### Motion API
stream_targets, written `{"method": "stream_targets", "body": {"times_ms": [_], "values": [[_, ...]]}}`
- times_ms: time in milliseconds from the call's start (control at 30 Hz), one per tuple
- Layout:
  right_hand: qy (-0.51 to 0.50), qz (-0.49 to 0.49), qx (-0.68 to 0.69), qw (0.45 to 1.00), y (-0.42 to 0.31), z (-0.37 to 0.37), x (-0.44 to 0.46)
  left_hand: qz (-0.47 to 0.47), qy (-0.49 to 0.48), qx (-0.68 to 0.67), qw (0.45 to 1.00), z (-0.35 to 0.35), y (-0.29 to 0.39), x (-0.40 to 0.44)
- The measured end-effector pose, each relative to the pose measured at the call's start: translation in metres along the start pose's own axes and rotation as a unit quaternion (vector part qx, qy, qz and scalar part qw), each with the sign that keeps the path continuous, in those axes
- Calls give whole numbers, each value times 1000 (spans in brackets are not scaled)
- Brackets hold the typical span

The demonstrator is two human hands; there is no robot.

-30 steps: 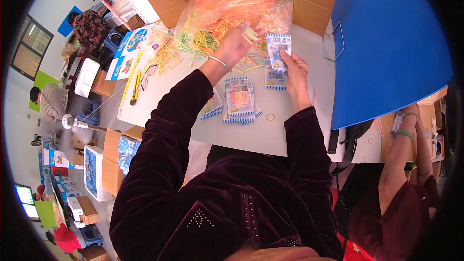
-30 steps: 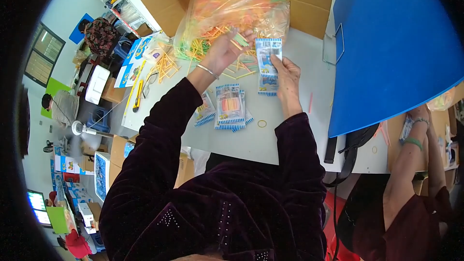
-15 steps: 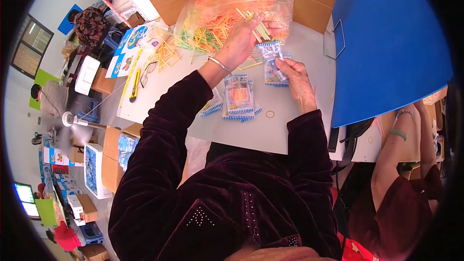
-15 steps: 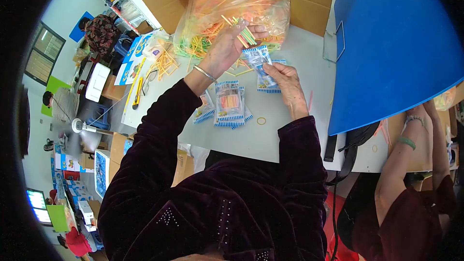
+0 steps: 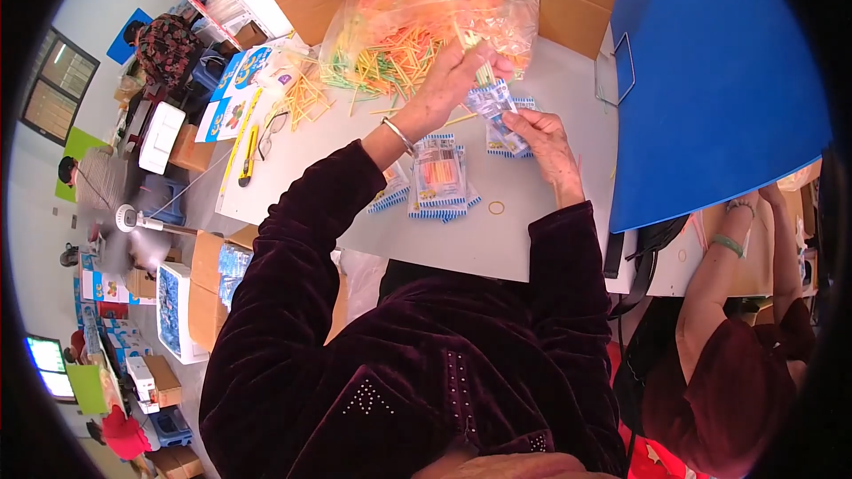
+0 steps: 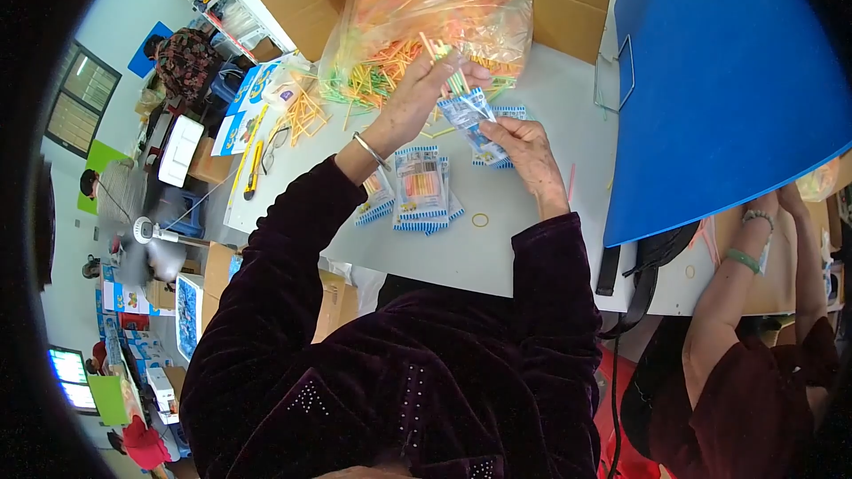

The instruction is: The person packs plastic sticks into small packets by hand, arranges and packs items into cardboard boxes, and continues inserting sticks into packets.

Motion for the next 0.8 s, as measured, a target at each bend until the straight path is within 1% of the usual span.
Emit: {"method": "stream_targets", "body": {"times_ms": [67,100,233,300,333,400,467,500,567,633,700,800], "values": [[18,0,41,999,-2,-3,-2,-4,9,-12,1000,-6,-3,1],[19,1,41,999,-1,-3,-2,-7,21,-24,999,-8,-3,1],[1,-6,32,999,2,-3,0,-20,14,-41,999,-5,-5,-3],[-4,-6,29,1000,1,-3,-1,41,-35,134,990,-7,-12,1],[-9,3,28,1000,0,-2,-2,40,-35,133,990,-7,-13,-1],[-14,12,27,999,-3,-2,-2,19,-48,70,996,-2,-9,-4],[-17,-12,-32,999,-6,-2,-4,19,-50,78,996,1,-5,-5],[-17,-11,-32,999,-5,-1,-4,19,-50,86,995,1,-5,-6],[-13,-7,43,999,-4,0,-3,6,-52,65,997,3,-6,-9],[-8,-7,50,999,-4,0,-4,-8,-56,43,997,6,-7,-13],[0,-8,58,998,-3,0,-5,-63,-53,-17,996,8,-11,-15],[3,-22,59,998,-2,2,-4,-61,-72,-11,995,5,-16,-13]]}}
Point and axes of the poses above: each hand's wrist, its own x-axis towards the middle knuckle, its own z-axis out of the palm, y = z × x, the point moved 3 cm from there along x, towards the middle knuckle, and after that the axes turned 9 degrees about y, right-handed, at the moved point
